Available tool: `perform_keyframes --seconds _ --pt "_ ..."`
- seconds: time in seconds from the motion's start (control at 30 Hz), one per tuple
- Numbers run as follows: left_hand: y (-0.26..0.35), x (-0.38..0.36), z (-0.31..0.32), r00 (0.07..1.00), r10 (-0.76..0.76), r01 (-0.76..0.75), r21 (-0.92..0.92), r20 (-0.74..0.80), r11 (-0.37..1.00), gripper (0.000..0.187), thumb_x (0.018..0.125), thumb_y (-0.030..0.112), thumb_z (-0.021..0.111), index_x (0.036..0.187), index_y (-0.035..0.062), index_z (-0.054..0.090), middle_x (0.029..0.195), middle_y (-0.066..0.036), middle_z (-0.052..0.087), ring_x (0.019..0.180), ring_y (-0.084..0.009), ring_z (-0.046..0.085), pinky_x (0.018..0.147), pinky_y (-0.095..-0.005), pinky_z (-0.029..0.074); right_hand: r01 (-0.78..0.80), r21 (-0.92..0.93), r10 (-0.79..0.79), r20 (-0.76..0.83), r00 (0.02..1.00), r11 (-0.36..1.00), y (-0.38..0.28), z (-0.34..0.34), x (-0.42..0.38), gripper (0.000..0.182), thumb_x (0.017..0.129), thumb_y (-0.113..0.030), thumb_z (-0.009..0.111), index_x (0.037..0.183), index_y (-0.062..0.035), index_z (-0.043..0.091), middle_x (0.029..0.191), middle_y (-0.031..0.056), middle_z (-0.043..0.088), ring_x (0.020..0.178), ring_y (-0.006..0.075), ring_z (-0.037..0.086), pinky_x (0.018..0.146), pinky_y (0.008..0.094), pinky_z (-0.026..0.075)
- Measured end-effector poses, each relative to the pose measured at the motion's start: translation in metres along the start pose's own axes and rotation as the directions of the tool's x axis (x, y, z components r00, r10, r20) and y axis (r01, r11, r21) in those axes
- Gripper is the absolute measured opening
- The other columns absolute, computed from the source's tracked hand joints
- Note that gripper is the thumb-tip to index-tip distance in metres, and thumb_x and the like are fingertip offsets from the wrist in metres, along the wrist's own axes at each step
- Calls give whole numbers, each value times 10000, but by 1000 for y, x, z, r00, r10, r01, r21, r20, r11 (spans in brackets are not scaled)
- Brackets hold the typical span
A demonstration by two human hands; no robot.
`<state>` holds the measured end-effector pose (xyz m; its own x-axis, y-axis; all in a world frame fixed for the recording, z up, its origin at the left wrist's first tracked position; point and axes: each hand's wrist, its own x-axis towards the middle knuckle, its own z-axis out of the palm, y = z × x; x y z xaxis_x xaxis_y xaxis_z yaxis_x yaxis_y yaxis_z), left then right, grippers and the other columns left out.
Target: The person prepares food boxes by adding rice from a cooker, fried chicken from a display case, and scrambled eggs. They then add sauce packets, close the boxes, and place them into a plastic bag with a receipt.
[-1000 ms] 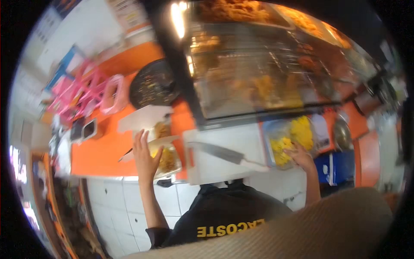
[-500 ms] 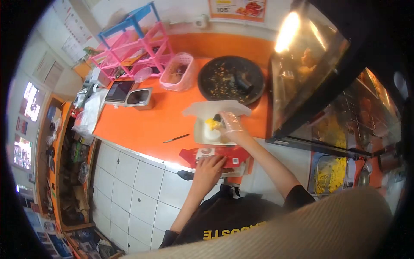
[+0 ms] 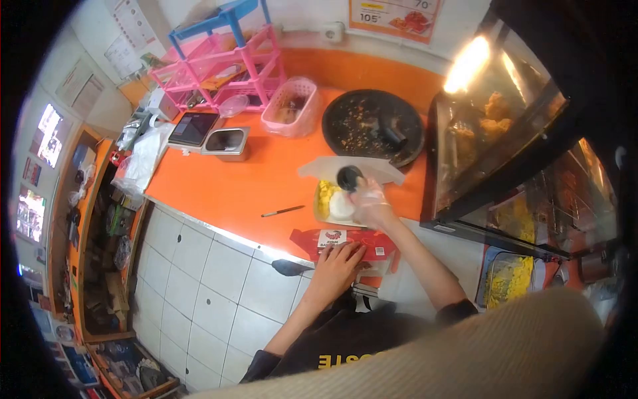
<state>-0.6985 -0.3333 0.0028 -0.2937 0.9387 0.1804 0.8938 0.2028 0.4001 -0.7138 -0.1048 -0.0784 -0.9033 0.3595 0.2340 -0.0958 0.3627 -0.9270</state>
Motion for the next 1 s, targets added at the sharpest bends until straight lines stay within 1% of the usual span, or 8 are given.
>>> perform_keyframes --seconds 0.07,0.13,0.27,0.3,0.4,0.57,0.77,1.0 --pt "12 6 -15 999 39 -40 -7 -4 999 454 804 133 666 1241 84 552 1237 -93 558 1145 -260 536 998 -429 390 -400 726 456 133 880 559 -80 -41 -52 437 901 12 510 1319 -72 415 1110 95 534 950 192 613 797 319 534" --pt "24 14 -20 988 118 -134 -175 -101 975 394 816 111 656 1199 69 576 1189 -101 587 1102 -277 565 960 -413 432 -252 860 422 48 905 444 -79 -77 -121 445 893 8 528 1318 -66 416 1062 89 572 843 205 628 745 334 543" --pt "82 43 -12 977 210 -198 -499 -34 843 273 851 83 632 1121 48 608 1118 -120 626 1046 -320 597 915 -395 481 -82 756 581 -424 695 649 -110 -167 -277 495 900 -5 526 1369 -105 407 1130 96 574 875 211 629 741 340 539" --pt "101 52 -2 964 266 -217 -569 3 793 265 856 82 629 1118 48 607 1120 -120 626 1050 -323 596 921 -397 479 -133 732 691 -546 474 668 -109 -189 -307 503 907 -28 529 1386 -104 397 1144 93 566 895 204 625 769 323 531" --pt "168 81 64 834 545 -312 -746 81 588 326 872 97 606 1187 39 546 1198 -150 579 1134 -333 549 970 -390 444 -379 379 501 -809 308 844 -47 -254 -423 519 930 -129 539 1420 -85 374 1234 122 535 1048 232 581 909 331 471" --pt "313 93 142 777 628 -335 -816 42 470 687 846 140 657 1403 -16 287 1365 -267 397 1293 -396 395 1071 -414 344 -790 59 177 -982 63 610 -47 -274 -438 606 939 -292 539 1449 -40 329 1455 188 362 1361 323 315 1121 386 243" --pt "426 123 120 744 664 -468 -648 78 601 703 854 166 620 1428 -5 251 1387 -264 349 1287 -414 375 1067 -416 344 -426 -231 -233 -971 48 875 -155 -243 -418 674 951 -258 501 1473 32 187 1544 232 145 1433 364 138 1157 441 121" --pt "451 191 158 901 416 -402 -595 -123 696 750 763 181 705 1393 21 331 1366 -183 367 1239 -399 421 1036 -421 373 -516 -162 40 -933 357 841 -83 -196 -446 674 916 -114 507 1484 -4 161 1556 220 102 1441 371 109 1157 456 125"
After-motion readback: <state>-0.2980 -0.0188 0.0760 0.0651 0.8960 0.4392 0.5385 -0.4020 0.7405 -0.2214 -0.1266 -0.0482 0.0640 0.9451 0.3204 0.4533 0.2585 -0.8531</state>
